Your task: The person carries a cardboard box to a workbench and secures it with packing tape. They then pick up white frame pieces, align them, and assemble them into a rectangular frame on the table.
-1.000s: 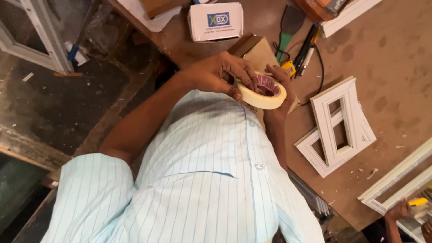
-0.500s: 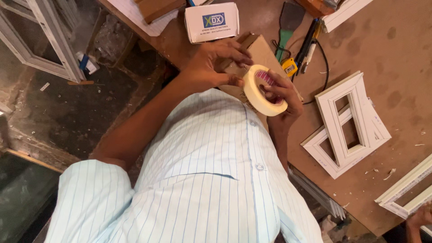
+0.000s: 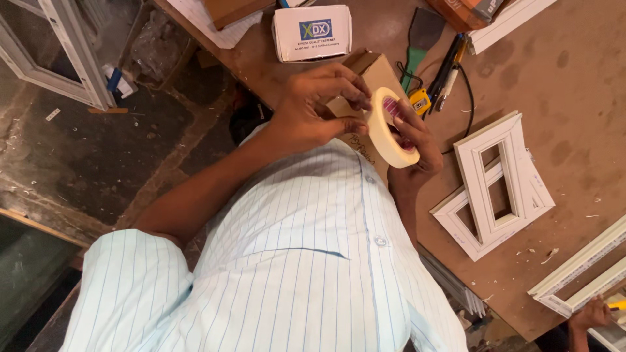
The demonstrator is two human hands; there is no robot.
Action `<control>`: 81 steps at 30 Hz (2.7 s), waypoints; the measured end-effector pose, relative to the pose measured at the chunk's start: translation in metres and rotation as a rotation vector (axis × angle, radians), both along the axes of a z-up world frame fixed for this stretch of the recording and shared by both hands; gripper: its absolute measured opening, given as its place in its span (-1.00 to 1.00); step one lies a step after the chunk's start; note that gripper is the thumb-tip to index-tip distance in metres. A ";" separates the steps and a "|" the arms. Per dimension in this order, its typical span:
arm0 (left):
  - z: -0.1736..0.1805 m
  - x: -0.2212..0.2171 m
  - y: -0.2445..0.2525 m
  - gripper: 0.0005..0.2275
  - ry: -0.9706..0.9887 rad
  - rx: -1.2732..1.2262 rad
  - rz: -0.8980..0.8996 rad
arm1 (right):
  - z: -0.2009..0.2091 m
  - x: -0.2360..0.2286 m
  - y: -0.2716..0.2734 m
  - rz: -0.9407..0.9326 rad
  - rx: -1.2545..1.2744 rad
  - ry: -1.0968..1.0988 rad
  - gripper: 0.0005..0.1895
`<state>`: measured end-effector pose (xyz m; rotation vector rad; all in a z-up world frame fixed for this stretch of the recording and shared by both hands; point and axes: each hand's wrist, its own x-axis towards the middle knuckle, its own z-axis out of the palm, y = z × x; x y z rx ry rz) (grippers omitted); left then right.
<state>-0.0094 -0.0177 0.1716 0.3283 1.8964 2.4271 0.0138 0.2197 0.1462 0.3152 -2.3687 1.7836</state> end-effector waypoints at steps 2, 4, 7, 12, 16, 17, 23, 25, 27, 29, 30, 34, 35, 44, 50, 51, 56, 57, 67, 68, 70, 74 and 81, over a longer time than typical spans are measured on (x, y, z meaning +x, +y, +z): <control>0.005 0.000 0.000 -0.78 -0.023 0.010 -0.011 | -0.002 0.001 0.001 0.008 0.010 0.022 -0.89; 0.009 0.001 0.001 -0.78 -0.004 0.014 -0.022 | -0.003 0.003 0.003 0.014 0.018 0.037 -0.89; 0.011 0.001 0.002 -0.77 0.001 0.046 -0.042 | -0.002 0.003 0.004 0.019 0.030 0.053 -0.89; 0.013 0.002 0.004 -0.76 0.022 0.035 -0.045 | 0.004 0.003 0.004 0.010 0.103 0.080 -0.91; 0.013 0.005 0.003 -0.77 0.048 0.032 -0.040 | 0.013 0.002 0.003 0.035 0.200 0.159 -0.90; 0.013 0.005 0.003 -0.77 0.037 0.042 -0.048 | 0.016 0.002 0.003 0.040 0.223 0.175 -0.89; 0.012 0.008 0.001 -0.77 0.062 0.062 -0.054 | 0.033 0.006 0.001 0.057 0.308 0.231 -0.83; 0.013 0.009 0.001 -0.77 0.073 0.046 -0.054 | 0.036 0.007 0.000 0.063 0.317 0.248 -0.82; 0.014 0.009 0.001 -0.77 0.076 0.049 -0.067 | 0.038 0.008 0.000 0.068 0.315 0.267 -0.79; 0.015 0.009 0.002 -0.78 0.051 0.029 -0.085 | 0.039 0.009 0.000 0.045 0.324 0.238 -0.78; 0.016 0.009 0.002 -0.79 0.027 0.006 -0.097 | 0.040 0.009 0.000 0.033 0.329 0.225 -0.77; 0.016 0.010 0.004 -0.79 0.017 0.080 -0.105 | 0.040 0.010 -0.001 0.020 0.332 0.245 -0.83; 0.016 0.011 0.004 -0.79 0.012 0.070 -0.087 | 0.040 0.011 -0.003 0.020 0.332 0.260 -0.84; 0.007 0.014 0.001 -0.73 -0.074 0.196 -0.080 | 0.044 0.012 -0.010 0.021 0.352 0.300 -0.84; 0.002 0.021 0.002 -0.83 -0.122 0.102 -0.036 | 0.046 0.016 -0.011 0.031 0.392 0.257 -0.79; 0.001 0.021 0.003 -0.84 -0.086 0.064 -0.004 | 0.046 0.016 -0.011 0.037 0.393 0.254 -0.79; 0.001 0.020 0.006 -0.85 -0.062 0.041 0.071 | 0.048 0.018 -0.011 0.019 0.448 0.285 -0.86; 0.002 0.020 0.007 -0.86 -0.160 0.085 0.048 | 0.048 0.019 -0.011 0.011 0.459 0.280 -0.86; 0.008 0.018 0.010 -0.90 -0.010 -0.063 0.115 | 0.054 0.018 -0.009 0.027 0.470 0.283 -0.82; 0.009 0.019 0.011 -0.90 -0.019 -0.102 0.127 | 0.054 0.017 -0.009 0.027 0.463 0.271 -0.81; 0.011 0.020 0.013 -0.91 -0.038 -0.180 0.152 | 0.054 0.017 -0.009 0.023 0.479 0.270 -0.81; 0.012 0.016 0.014 -0.90 0.073 -0.184 0.124 | 0.054 0.016 -0.009 0.036 0.524 0.292 -0.83; 0.006 0.018 0.015 -0.90 0.043 -0.199 0.151 | 0.052 0.016 -0.010 0.028 0.514 0.255 -0.81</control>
